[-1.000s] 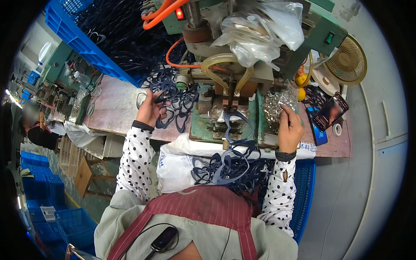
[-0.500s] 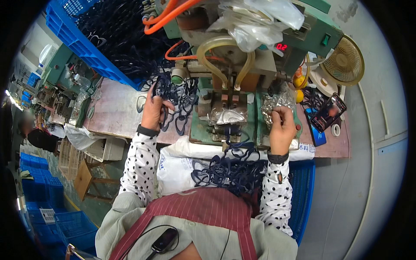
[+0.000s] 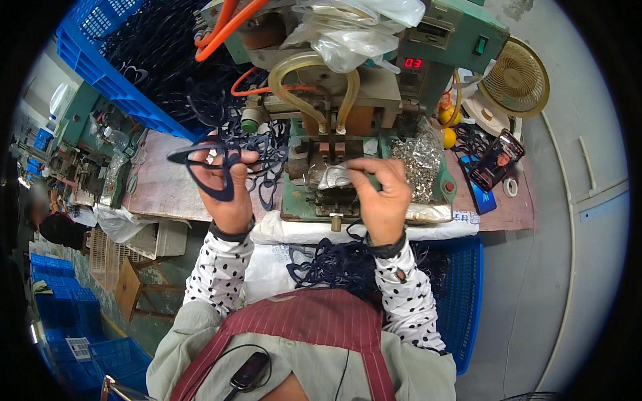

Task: The person repeatedly picks dark blue plastic frames from a pile, places them into a press machine, and removes them after pressing. The person also handles small metallic components from a container and places them into the machine. Finished frames are set aside on the table.

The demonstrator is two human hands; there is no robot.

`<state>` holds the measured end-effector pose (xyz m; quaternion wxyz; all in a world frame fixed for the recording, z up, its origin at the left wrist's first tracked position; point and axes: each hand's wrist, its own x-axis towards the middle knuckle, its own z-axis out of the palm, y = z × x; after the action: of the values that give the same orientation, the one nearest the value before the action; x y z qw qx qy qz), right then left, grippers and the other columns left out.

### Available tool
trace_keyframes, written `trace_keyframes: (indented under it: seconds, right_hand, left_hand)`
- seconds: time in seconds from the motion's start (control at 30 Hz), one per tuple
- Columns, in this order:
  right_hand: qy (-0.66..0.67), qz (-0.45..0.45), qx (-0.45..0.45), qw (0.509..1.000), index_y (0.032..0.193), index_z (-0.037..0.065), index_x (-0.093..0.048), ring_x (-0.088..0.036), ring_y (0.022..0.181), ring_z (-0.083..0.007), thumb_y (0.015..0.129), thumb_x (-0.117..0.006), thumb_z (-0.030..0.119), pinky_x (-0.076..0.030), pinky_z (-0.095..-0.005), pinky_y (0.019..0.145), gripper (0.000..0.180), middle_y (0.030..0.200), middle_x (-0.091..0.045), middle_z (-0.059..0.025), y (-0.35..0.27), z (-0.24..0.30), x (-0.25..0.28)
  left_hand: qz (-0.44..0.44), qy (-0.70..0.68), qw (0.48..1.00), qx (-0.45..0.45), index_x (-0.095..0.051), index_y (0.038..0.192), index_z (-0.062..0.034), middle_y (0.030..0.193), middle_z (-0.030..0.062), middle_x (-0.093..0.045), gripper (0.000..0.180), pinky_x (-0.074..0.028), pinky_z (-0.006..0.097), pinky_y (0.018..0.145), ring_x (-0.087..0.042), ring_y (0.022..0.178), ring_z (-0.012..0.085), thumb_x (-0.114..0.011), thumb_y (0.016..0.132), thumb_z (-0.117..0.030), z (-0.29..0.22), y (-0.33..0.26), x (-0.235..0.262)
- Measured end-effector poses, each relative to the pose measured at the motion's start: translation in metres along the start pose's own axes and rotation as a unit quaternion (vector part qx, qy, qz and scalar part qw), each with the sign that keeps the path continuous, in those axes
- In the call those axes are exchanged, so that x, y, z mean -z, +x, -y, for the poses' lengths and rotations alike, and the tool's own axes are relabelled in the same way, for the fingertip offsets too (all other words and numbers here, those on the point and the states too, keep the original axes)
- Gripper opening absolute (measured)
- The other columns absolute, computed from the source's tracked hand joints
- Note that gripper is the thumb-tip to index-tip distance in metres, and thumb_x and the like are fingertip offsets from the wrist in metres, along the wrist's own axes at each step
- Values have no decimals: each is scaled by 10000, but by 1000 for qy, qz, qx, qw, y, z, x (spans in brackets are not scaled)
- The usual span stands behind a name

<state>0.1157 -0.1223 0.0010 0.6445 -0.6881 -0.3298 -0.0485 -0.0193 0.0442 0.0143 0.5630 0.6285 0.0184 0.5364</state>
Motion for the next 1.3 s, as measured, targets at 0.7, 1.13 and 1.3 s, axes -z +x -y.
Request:
trace_keyframes:
  seconds: [0.7, 1.13, 1.3]
  right_hand:
    - [197, -45, -79, 976, 1179, -22, -414, -622, 866, -161, 806, -655, -82, -494, -275, 799, 449, 949, -640, -128, -8, -5, -36]
    - [213, -62, -50, 974, 1196, -5, -403, -600, 874, -148, 834, -651, -70, -484, -261, 783, 443, 977, -624, -127, -8, -17, -42]
    - [24, -35, 38, 998, 1157, -10, -513, -635, 892, -177, 795, -704, -27, -502, -298, 811, 409, 970, -655, -113, 0, -19, -22]
  left_hand:
    - [-19, -112, 993, 14, -450, 1150, -22, 1026, 179, -660, 233, -553, 301, 747, -660, 851, 190, -568, 950, -38, 3, 28, -31]
    - [44, -93, 995, -10, -389, 1281, -7, 1058, 156, -622, 335, -515, 332, 862, -633, 952, 217, -526, 979, -58, 6, -4, -25]
    - [317, 143, 906, -244, -675, 984, -19, 1086, 102, -671, 165, -520, 393, 847, -657, 942, 288, -649, 852, -114, -4, -23, -22]
